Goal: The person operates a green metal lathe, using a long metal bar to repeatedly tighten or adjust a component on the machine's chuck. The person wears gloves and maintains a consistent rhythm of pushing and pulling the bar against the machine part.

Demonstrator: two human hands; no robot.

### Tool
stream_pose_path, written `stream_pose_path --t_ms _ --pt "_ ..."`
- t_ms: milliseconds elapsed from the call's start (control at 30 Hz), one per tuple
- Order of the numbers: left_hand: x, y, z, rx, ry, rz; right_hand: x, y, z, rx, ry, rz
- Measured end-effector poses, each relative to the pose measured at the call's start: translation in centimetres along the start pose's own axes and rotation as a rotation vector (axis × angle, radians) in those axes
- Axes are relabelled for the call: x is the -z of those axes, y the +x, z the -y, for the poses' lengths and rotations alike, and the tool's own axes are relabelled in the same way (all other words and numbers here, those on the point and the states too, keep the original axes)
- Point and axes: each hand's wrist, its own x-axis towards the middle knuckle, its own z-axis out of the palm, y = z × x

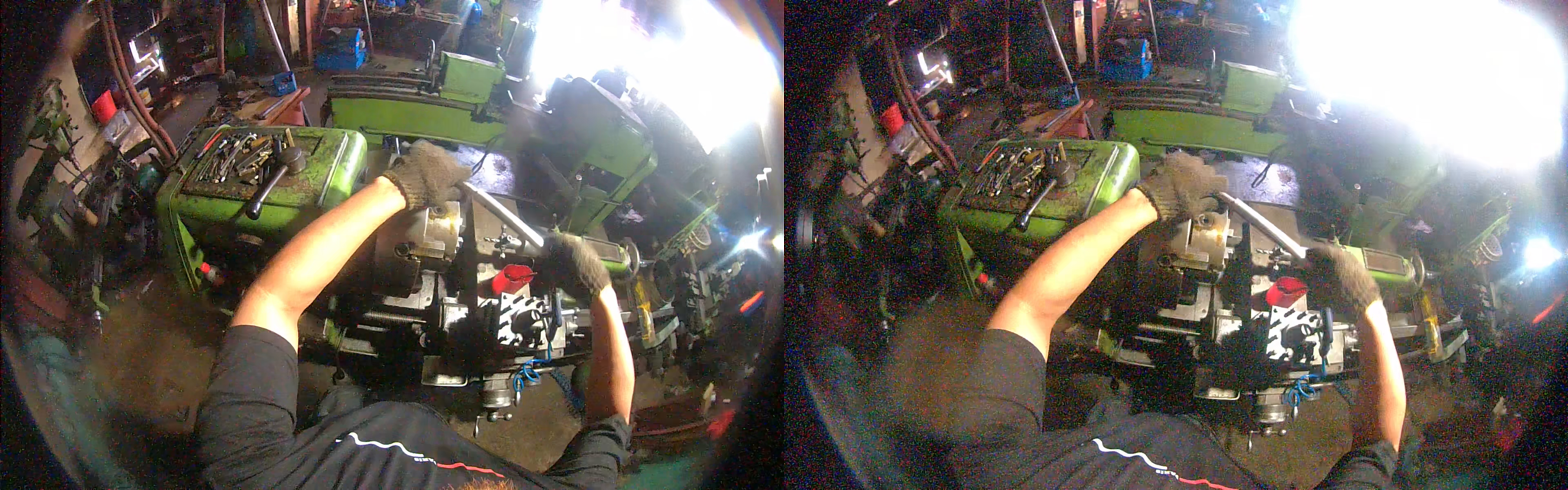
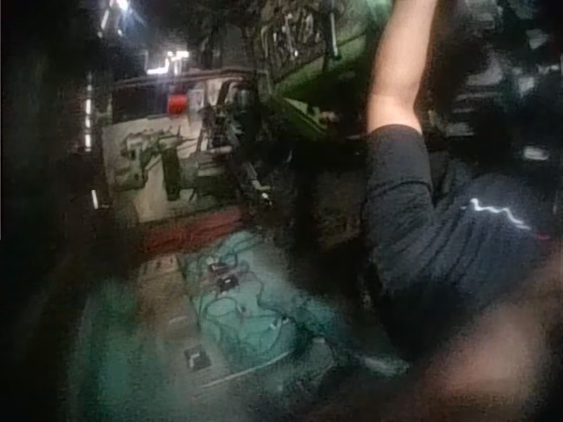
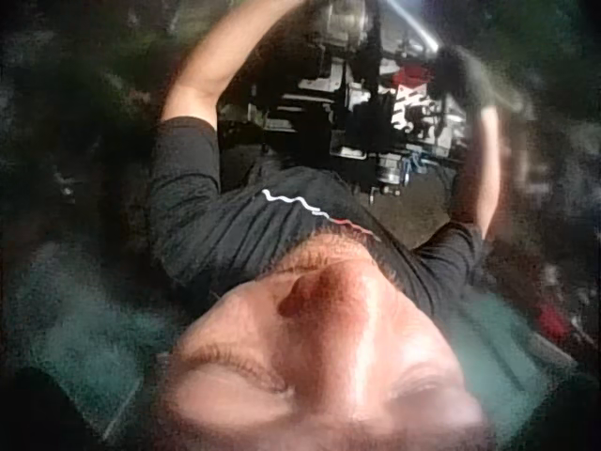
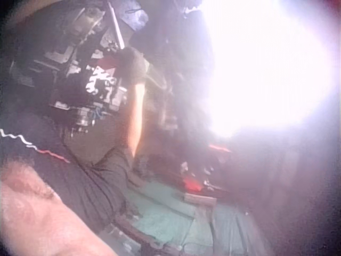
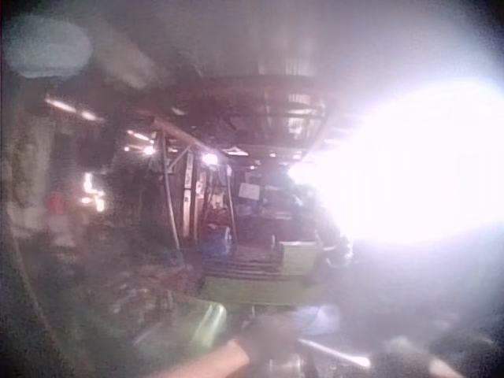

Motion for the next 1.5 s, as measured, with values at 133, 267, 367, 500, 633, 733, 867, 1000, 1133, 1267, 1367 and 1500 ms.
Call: stream_pose_path --t_ms 133,267,367,500,633,733,867,1000,1133,1267,1367,1500 --pt "-5.2 -1.3 -0.7 0.197 -0.015 -0.116 0.2 8.1 -4.9 0.072 -0.181 -0.142" --pt "-5.8 0.4 -1.9 0.319 0.083 -0.104 -1.5 14.7 -8.9 0.123 -0.193 -0.186" --pt "-6.0 1.2 -0.6 0.442 -0.016 0.065 -2.5 18.4 -10.5 0.135 -0.212 -0.173" --pt "-6.5 1.0 -0.1 0.461 0.034 -0.003 -2.3 20.7 -11.6 0.14 -0.163 -0.193" --pt "-7.7 0.7 0.6 0.446 -0.067 -0.069 -2.4 19.7 -13.8 0.166 -0.125 -0.309" --pt "-7.8 0.6 1.0 0.404 -0.11 -0.118 -2.5 17.1 -16.8 0.15 -0.03 -0.326" --pt "-6.6 -0.7 3.1 0.392 -0.081 0.095 -0.6 10.0 -11.5 0.051 0.073 -0.114" --pt "-6.9 1.8 3.7 0.319 -0.034 0.257 -1.9 4.8 -5.9 -0.112 -0.066 0.025" --pt "-7.2 2.4 4.3 0.206 -0.007 0.259 -5.4 2.1 -4.1 -0.224 -0.072 -0.18" --pt "-7.9 2.8 5.2 0.125 -0.072 0.218 -6.0 2.1 -2.4 -0.432 -0.169 -0.189" --pt "-6.9 3.1 6.6 0.019 -0.055 0.257 -7.1 -0.4 5.1 -0.643 -0.137 -0.148" --pt "-8.6 4.8 6.4 -0.224 0.009 0.083 -11.0 -6.1 20.3 -0.655 0.631 -0.19"
